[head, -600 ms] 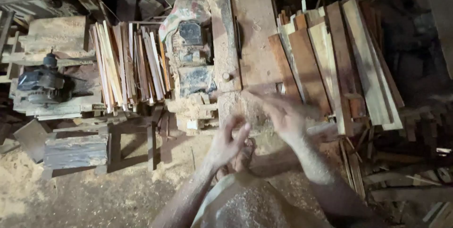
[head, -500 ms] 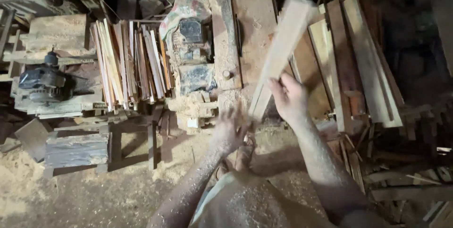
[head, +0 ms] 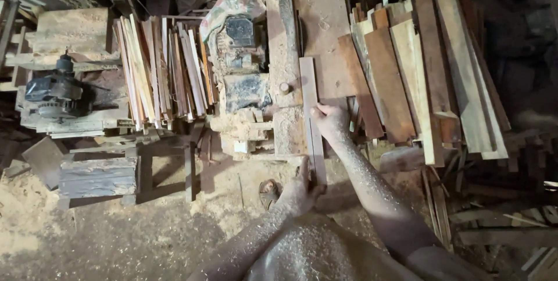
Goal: Feeding thin wooden strips into a woodworking machine for processing in a workshop environment.
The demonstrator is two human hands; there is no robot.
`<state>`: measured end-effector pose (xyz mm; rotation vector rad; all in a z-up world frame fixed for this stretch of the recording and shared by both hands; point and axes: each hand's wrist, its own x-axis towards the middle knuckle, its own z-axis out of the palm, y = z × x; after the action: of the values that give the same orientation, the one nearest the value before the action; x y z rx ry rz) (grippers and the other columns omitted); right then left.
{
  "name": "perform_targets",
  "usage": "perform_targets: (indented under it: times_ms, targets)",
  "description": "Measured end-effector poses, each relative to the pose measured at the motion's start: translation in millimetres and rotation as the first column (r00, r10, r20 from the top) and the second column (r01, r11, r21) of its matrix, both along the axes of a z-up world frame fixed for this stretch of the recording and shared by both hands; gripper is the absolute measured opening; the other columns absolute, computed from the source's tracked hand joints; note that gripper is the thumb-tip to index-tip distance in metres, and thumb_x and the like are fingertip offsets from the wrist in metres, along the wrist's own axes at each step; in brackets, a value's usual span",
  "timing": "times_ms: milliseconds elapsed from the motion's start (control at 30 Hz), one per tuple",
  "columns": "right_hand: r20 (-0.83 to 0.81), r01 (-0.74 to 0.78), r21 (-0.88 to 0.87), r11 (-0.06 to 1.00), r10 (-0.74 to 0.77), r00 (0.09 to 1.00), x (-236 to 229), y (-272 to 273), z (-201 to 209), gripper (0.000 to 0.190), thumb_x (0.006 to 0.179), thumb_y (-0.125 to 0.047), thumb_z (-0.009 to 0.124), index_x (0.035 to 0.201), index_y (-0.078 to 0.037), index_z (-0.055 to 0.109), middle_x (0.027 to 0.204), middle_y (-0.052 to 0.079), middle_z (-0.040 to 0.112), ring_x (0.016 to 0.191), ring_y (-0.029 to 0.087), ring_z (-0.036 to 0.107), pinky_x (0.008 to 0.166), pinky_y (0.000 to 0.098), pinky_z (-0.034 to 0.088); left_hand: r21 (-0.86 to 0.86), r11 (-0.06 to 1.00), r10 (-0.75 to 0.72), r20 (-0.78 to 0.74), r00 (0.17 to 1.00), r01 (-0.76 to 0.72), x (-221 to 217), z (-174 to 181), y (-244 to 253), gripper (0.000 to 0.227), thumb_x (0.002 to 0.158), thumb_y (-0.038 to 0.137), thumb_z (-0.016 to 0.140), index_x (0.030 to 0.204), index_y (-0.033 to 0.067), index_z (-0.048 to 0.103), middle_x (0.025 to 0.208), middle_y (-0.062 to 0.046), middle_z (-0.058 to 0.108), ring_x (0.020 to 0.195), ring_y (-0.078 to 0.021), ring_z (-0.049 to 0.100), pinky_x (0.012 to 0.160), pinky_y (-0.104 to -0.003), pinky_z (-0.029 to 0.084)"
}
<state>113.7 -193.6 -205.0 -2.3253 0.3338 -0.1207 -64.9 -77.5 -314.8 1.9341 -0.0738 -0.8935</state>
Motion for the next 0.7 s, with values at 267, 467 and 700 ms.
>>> perform_targets:
  times_ms: [267,467,700]
  targets:
    - [-0.063,0.021,-0.040,0.999,-0.023,0.998,29,2,-8,0.030,0.082,-0.044,0.079,0.104,-0.023,0.081,0.097,0.012,0.078,0.103,0.033,0.072,0.088,0.0413,0.060,0.460,0.866,-0.312,0.192,0.930,0.196,20,173,28,0.100,0.090,0.020,0.068,0.164,0.0164,0.000,0.117,-0.021,0.063,0.100,-0.0390,0.071,0.082,-0.050,0.061]
    - [-0.080,0.020,-0.005,1.000,-0.020,0.997,47,19,46,0.033,0.085,-0.042,0.080,0.111,-0.022,0.080,0.103,0.015,0.077,0.107,0.035,0.071,0.094,0.0431,0.058,0.615,0.787,-0.385,0.552,0.739,-0.049,48,192,22,0.083,0.086,0.021,0.066,0.158,0.0086,0.026,0.088,-0.013,0.068,0.071,-0.0281,0.072,0.056,-0.044,0.060]
    - [-0.206,-0.018,-0.010,1.000,0.016,0.978,18,-1,24,0.040,0.080,-0.045,0.084,0.114,-0.024,0.079,0.104,0.006,0.079,0.108,0.026,0.072,0.090,0.0364,0.059,0.650,0.756,-0.361,0.509,0.781,-0.075,109,194,19,0.076,0.088,0.010,0.055,0.159,0.0138,0.027,0.083,-0.007,0.076,0.070,-0.0207,0.076,0.057,-0.038,0.060]
